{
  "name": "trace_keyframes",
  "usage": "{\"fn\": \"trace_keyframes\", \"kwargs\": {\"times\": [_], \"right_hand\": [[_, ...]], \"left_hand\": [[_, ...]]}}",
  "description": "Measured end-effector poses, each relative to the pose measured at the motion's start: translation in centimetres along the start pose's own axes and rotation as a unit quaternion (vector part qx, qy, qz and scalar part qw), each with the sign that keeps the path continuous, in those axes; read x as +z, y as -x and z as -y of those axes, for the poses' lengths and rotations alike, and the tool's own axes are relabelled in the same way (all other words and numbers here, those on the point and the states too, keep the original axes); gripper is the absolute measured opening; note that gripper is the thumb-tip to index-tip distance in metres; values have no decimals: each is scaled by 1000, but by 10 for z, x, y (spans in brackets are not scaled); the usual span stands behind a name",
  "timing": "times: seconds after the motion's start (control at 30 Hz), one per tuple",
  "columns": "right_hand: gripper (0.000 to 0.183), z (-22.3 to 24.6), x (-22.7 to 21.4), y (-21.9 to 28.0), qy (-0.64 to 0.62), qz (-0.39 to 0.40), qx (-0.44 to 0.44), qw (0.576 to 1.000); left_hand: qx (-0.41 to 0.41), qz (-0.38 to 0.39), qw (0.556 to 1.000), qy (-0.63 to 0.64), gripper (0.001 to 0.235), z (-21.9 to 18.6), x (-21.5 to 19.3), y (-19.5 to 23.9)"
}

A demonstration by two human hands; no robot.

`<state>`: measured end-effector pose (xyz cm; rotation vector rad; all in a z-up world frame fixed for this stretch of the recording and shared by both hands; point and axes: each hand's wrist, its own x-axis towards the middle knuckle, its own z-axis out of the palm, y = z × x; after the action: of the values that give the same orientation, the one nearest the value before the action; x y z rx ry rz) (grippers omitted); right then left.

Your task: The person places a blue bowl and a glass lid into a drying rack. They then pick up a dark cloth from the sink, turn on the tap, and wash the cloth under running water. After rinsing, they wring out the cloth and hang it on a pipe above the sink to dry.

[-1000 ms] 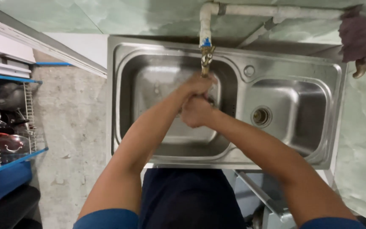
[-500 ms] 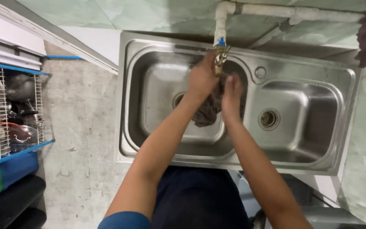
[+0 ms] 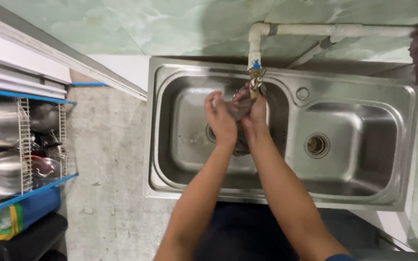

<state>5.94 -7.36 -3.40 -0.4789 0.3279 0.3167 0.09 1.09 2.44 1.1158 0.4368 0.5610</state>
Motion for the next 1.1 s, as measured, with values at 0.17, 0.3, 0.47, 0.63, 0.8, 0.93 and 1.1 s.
{"fn": "trace_keyframes", "kwargs": {"times": [0.17, 0.3, 0.47, 0.63, 0.8, 0.93, 1.1], "right_hand": [[41, 6, 45, 50, 129, 74, -23, 989], [39, 18, 87, 100, 462, 263, -217, 819], [30, 44, 107, 143, 634, 436, -377, 515], [30, 41, 69, 140, 645, 555, -391, 350], [26, -5, -17, 118, 713, 558, -326, 273], [25, -2, -34, 130, 788, 545, -122, 260], [36, 64, 6, 170, 697, 408, -358, 468]], "left_hand": [[-292, -45, 917, 268, 32, 37, -38, -9], [-476, 194, 826, 230, 46, 52, -63, -10], [-513, 432, 736, 95, 49, 1, -11, -20], [-444, 607, 657, -46, 40, 39, 12, -11], [56, 718, 379, -581, 25, 41, 33, 7], [23, 681, 451, -576, 31, 111, 4, 32], [-221, 593, 746, -205, 59, 62, -31, 16]]}}
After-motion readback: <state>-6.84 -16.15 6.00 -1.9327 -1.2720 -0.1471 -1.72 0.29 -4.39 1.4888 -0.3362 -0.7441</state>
